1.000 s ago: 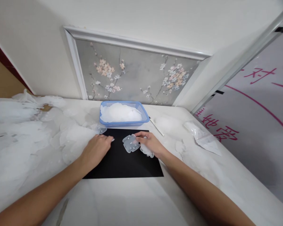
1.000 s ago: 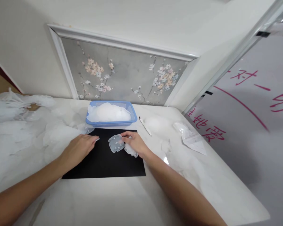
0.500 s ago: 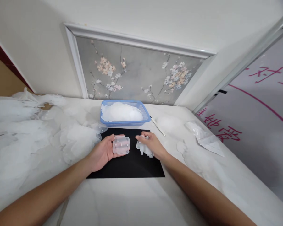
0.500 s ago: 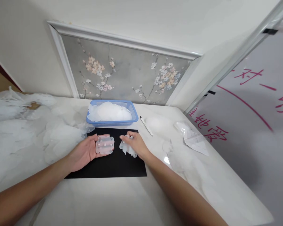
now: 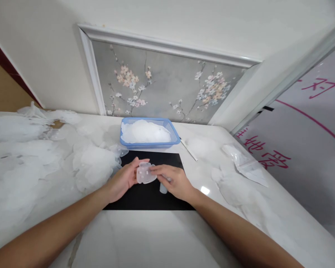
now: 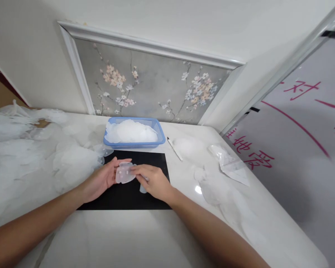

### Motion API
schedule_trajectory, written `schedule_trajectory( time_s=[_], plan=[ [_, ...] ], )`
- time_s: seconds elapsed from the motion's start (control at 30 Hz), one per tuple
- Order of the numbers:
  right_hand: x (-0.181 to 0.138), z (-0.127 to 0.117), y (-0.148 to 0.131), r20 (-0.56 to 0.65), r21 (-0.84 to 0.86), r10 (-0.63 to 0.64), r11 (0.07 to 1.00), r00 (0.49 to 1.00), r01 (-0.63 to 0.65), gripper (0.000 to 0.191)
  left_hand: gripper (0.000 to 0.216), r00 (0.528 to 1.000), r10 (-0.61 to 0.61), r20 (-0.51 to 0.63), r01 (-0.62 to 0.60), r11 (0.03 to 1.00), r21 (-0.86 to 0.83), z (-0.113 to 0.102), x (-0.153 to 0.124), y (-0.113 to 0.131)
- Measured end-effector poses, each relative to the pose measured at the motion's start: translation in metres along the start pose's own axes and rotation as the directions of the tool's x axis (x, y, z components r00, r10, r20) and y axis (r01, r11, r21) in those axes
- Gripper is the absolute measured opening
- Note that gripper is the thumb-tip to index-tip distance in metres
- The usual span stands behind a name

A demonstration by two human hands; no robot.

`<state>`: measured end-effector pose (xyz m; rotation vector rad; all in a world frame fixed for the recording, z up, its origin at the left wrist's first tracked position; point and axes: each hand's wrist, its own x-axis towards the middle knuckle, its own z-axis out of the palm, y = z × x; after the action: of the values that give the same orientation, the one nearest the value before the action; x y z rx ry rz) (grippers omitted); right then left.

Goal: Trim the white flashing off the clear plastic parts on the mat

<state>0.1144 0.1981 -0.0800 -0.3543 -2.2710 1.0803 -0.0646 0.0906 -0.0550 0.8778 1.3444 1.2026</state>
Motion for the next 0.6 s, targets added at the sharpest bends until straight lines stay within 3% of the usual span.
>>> schedule_trajectory(
  time_s=[0.03, 0.07, 0.13, 0.2, 0.27, 0.4, 0.5, 0.6],
  plan=[
    [0.001, -0.001, 0.000, -0.050, 0.075, 0.117, 0.991, 0.992, -0.113, 0.016, 0.044, 0.992, 0.110, -0.062, -0.091, 0.964, 0.251, -0.003, 0.000, -0.001],
    [0.003, -0.002, 0.000, -0.088, 0.168, 0.254, 0.957, 0.963, -0.237, 0.017, 0.039, 0.964, 0.246, -0.098, -0.163, 0.842, 0.513, -0.006, 0.001, -0.002],
    [0.007, -0.005, 0.004, -0.070, 0.376, 0.499, 0.815, 0.864, -0.440, 0.023, 0.036, 0.877, 0.476, -0.066, -0.164, 0.427, 0.889, -0.017, 0.003, -0.004],
    [0.011, -0.008, 0.009, 0.037, 0.529, 0.626, 0.649, 0.779, -0.547, 0.031, 0.038, 0.838, 0.545, -0.018, -0.019, 0.063, 0.998, -0.028, 0.006, -0.005],
    [0.013, -0.010, 0.013, 0.134, 0.591, 0.663, 0.544, 0.737, -0.596, 0.037, 0.039, 0.854, 0.520, -0.013, 0.105, -0.149, 0.983, -0.037, 0.009, -0.005],
    [0.015, -0.014, 0.017, 0.204, 0.601, 0.660, 0.499, 0.723, -0.624, 0.039, 0.035, 0.892, 0.449, 0.044, 0.109, -0.308, 0.945, -0.041, 0.010, 0.003],
    [0.016, -0.016, 0.017, 0.240, 0.586, 0.657, 0.489, 0.714, -0.647, 0.040, 0.029, 0.887, 0.450, 0.105, 0.061, -0.340, 0.939, -0.040, 0.008, 0.007],
    [0.016, -0.017, 0.018, 0.258, 0.582, 0.650, 0.486, 0.715, -0.652, 0.042, 0.026, 0.848, 0.503, 0.166, -0.001, -0.312, 0.950, -0.040, 0.008, 0.005]
  ],
)
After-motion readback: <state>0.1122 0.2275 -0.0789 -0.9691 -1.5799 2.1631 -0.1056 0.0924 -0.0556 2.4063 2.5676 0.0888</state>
